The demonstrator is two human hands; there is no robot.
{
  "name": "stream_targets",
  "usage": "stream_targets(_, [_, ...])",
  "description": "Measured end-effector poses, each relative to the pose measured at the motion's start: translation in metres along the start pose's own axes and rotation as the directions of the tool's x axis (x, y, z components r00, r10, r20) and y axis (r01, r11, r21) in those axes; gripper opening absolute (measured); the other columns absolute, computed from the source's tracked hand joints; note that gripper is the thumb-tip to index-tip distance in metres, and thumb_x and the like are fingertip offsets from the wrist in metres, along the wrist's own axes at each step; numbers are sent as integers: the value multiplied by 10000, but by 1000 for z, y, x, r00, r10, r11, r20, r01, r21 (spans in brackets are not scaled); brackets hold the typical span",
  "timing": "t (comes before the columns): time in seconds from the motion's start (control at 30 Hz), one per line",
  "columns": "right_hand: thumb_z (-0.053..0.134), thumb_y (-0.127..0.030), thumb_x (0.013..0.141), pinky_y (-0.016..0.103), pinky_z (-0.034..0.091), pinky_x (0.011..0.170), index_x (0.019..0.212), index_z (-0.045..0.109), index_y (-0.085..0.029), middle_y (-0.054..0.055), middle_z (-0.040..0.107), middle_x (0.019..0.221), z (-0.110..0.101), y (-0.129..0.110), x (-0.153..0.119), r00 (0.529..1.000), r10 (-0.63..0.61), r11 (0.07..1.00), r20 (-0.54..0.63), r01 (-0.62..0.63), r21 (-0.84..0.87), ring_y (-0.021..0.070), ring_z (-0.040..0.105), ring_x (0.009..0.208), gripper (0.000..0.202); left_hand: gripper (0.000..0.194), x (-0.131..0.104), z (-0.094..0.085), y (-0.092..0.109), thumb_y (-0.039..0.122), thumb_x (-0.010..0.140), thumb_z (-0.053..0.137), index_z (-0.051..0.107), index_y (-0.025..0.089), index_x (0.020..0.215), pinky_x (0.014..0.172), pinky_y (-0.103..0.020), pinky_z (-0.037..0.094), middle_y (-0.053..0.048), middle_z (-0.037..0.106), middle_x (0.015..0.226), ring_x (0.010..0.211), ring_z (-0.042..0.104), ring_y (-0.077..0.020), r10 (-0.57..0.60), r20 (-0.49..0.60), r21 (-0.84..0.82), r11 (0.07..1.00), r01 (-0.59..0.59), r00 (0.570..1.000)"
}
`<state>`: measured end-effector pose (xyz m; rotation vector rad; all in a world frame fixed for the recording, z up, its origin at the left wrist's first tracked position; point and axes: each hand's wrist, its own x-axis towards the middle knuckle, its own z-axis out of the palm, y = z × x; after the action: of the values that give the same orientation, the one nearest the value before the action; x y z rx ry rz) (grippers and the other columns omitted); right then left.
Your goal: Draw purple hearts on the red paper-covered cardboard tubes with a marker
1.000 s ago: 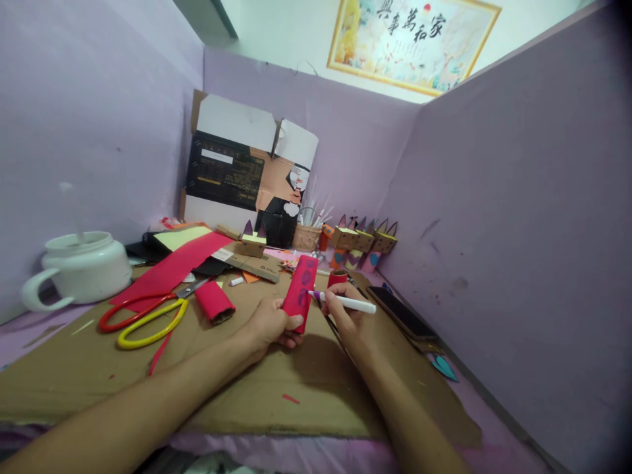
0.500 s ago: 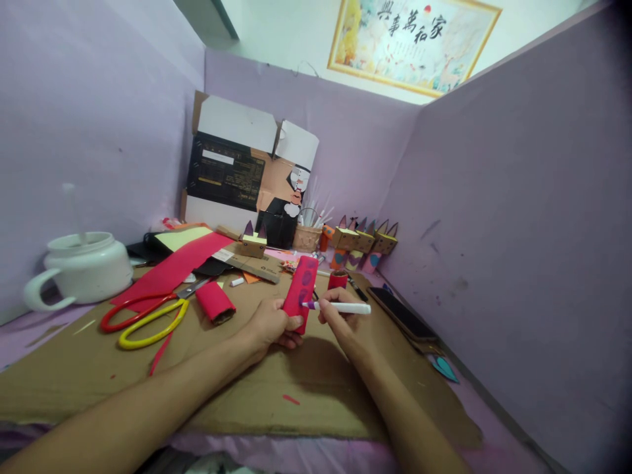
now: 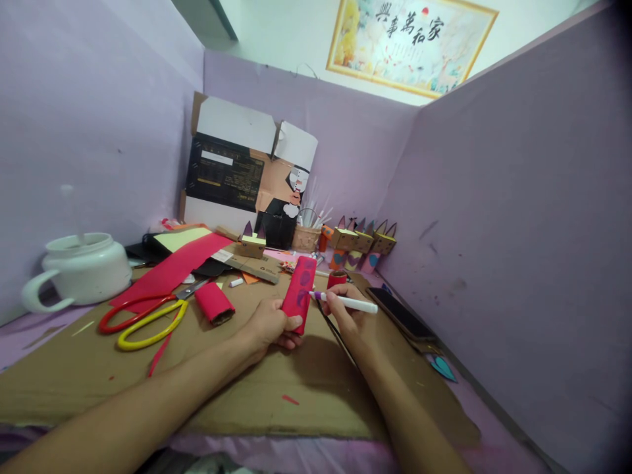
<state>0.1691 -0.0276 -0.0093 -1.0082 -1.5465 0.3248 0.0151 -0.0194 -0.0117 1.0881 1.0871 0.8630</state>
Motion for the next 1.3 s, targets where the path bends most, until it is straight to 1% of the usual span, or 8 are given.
stream_targets(0.17, [522,-334,813,230,410,505,709,562,-187,-10,574,553,2,1,-1,1000,13,1000,28,-14,14,127,536,501,185,167,0,0,0,139,661,620,495,144,772,404,-187,422,-1,591,541,423,562,-109,5,-5,3,1000,-5,1000])
stream_targets(0.4, [519,-358,810,224,386,470,705,554,-191,-19,557,526,3,1,-2,998,51,999,28,-51,14,122,512,473,200,128,-1,0,1,99,686,558,504,135,796,399,-185,422,7,575,526,414,556,-106,3,-10,-6,1000,-3,1000])
stream_targets(0.63, [538,-353,790,214,354,434,702,546,-190,-22,557,511,3,0,-3,996,59,998,66,-61,27,114,491,445,185,176,-2,0,2,153,642,641,508,140,757,400,-189,424,1,581,514,412,563,-115,3,-17,-21,1000,-3,1000])
stream_targets(0.8, [542,-351,784,202,334,411,691,553,-183,-18,554,499,5,2,-4,993,77,996,94,-80,32,105,471,430,192,139,-1,0,2,119,657,589,509,139,770,403,-188,424,-3,588,525,411,564,-114,2,-20,-5,1000,-2,1000])
stream_targets(1.0, [534,-342,792,207,342,424,699,557,-182,-17,557,500,4,2,-5,988,79,996,135,-84,29,109,481,435,186,111,-2,0,3,81,698,512,506,134,795,406,-188,428,-8,594,533,413,565,-112,-16,-17,14,1000,17,1000])
stream_targets(1.07, [533,-345,795,209,345,427,701,561,-182,-16,559,502,4,1,-4,990,79,996,117,-84,31,114,493,443,190,107,-2,0,3,85,702,520,506,135,795,406,-187,430,-10,598,539,420,570,-113,-15,-15,15,1000,15,1000])
stream_targets(1.23, [534,-323,800,230,397,488,717,559,-181,-11,569,542,2,-2,-1,999,24,995,-46,-20,93,126,530,498,166,90,-1,0,1,91,718,527,500,139,790,398,-178,428,0,586,525,414,565,-107,-14,-9,1,1000,14,1000])
stream_targets(1.3, [535,-313,800,235,403,494,713,554,-179,-10,569,544,2,-2,0,998,15,995,-56,-10,97,126,526,499,161,85,1,-1,0,89,727,520,494,138,792,393,-175,427,-1,587,528,406,558,-102,-12,-7,-3,1000,12,1000])
